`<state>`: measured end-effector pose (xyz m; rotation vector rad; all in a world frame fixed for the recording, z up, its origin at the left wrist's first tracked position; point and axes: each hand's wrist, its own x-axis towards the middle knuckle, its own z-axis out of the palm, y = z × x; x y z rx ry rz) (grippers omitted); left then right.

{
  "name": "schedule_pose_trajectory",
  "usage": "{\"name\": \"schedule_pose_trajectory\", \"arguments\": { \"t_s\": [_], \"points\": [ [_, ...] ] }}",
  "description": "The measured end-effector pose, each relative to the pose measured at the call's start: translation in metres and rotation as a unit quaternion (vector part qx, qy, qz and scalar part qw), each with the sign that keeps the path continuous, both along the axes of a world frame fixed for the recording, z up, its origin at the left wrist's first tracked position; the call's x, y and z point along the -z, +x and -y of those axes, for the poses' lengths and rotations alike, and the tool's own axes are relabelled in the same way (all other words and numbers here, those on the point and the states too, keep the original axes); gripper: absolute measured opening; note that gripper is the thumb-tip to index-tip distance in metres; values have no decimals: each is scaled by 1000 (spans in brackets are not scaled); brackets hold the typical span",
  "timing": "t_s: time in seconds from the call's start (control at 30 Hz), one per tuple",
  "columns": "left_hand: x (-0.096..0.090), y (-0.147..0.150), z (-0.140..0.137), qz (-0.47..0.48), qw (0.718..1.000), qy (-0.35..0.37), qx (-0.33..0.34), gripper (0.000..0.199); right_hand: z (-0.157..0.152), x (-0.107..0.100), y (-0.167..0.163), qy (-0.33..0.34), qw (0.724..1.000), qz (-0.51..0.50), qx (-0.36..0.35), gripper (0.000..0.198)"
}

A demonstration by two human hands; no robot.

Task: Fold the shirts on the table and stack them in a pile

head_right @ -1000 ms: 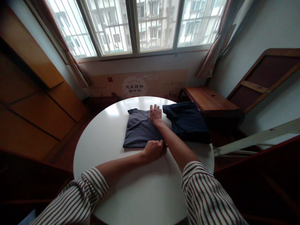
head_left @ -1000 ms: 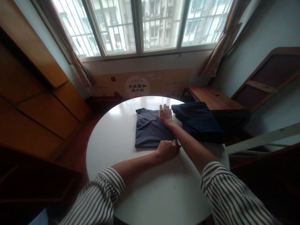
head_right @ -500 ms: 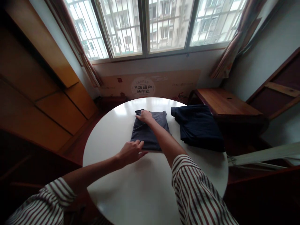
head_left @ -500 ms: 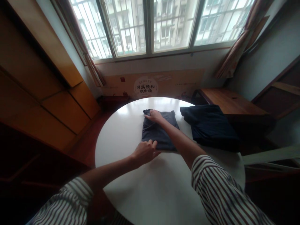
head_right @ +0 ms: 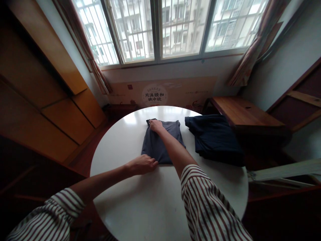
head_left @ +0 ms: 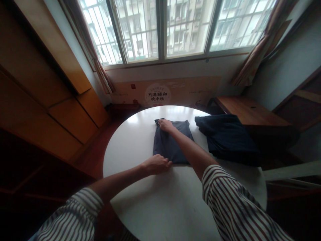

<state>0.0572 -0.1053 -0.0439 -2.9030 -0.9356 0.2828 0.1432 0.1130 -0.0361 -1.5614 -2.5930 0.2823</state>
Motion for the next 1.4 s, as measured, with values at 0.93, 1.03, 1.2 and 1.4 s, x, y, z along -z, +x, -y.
{"name": "schedule_pose_trajectory", "arguments": {
  "t_s": [0.93, 1.03, 1.2, 1.4],
  "points": [
    [0, 111, -20, 120, 984, -35, -127, 29, 8, 3, 91, 24, 994, 27, 106, 37],
    [-1, 115, -18, 133, 976, -29, -170, 32, 8, 0, 95, 31, 992, 19, 117, 35],
    [0, 127, -13, 158, 971, -17, -178, 49, 6, -8, 112, 49, 983, 10, 177, 37],
    [6, 142, -18, 138, 979, -38, -144, 36, 3, -3, 121, 21, 975, 18, 220, 34]
  ]
}}
